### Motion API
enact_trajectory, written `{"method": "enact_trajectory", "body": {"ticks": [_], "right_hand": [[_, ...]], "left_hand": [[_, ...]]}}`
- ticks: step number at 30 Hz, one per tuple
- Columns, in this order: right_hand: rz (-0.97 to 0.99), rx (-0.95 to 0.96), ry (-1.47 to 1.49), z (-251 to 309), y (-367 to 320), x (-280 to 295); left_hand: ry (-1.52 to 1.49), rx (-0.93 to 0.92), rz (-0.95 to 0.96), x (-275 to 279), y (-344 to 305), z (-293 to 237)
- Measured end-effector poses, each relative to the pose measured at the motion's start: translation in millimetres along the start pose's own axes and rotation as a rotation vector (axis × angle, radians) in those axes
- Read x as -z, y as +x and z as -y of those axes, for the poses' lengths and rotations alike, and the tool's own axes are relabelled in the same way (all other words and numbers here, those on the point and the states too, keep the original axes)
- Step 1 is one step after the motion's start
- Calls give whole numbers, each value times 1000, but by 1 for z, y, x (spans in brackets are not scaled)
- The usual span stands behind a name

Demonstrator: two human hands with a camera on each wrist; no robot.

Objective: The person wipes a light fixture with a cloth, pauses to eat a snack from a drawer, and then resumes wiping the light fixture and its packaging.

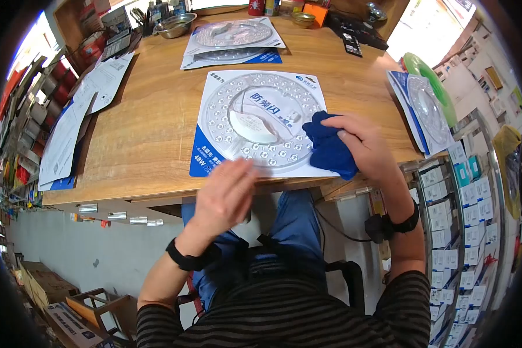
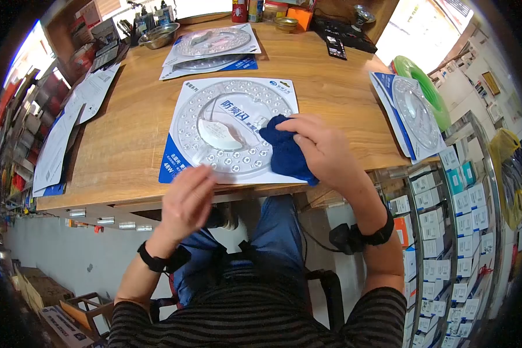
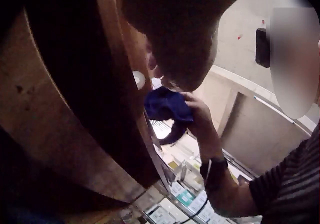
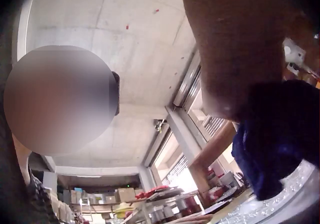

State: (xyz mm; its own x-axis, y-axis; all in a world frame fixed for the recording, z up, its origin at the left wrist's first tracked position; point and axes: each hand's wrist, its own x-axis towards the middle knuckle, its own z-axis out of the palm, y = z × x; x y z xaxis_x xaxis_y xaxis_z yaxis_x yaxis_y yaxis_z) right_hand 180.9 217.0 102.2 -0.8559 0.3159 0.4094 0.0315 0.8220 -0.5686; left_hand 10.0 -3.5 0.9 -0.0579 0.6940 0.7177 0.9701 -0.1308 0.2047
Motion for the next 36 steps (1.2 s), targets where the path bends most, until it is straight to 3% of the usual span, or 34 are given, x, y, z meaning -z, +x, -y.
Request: {"method": "enact_trajectory", "body": {"ticks": [1,3,4,6,8,11,13,16,21,24,26,27,30,31,34,36], "right_hand": [[0,-2,3,1,1,-2],[-1,241,-160,10,4,-15],[-35,258,-124,13,6,-33],[49,326,-139,20,13,-63],[17,521,-236,15,22,-103],[-12,506,-348,18,29,-125],[60,389,-402,17,28,-123],[7,415,-413,12,19,-110],[-11,299,-431,-5,-9,-81],[-38,172,-471,-18,-21,-63],[102,-63,-345,-28,-16,-46],[132,-84,-236,-34,-9,-36],[43,58,-132,-7,26,-24],[39,192,-253,0,35,-29],[273,375,-371,-1,54,-65],[242,418,-390,-16,60,-95]], "left_hand": [[38,61,-45,0,0,6],[130,182,-37,-1,2,14],[161,235,-36,-2,3,17],[192,262,-5,-7,3,19],[227,293,26,-7,2,20],[264,304,95,-8,1,21],[269,307,94,-8,1,21],[272,308,95,-7,1,22],[244,351,99,-7,1,21],[250,342,85,-7,-1,20],[267,330,91,-7,0,20],[263,325,88,-7,0,20],[258,327,89,-7,1,20],[255,334,88,-7,1,20],[249,334,88,-7,1,19],[250,329,87,-6,2,19]]}}
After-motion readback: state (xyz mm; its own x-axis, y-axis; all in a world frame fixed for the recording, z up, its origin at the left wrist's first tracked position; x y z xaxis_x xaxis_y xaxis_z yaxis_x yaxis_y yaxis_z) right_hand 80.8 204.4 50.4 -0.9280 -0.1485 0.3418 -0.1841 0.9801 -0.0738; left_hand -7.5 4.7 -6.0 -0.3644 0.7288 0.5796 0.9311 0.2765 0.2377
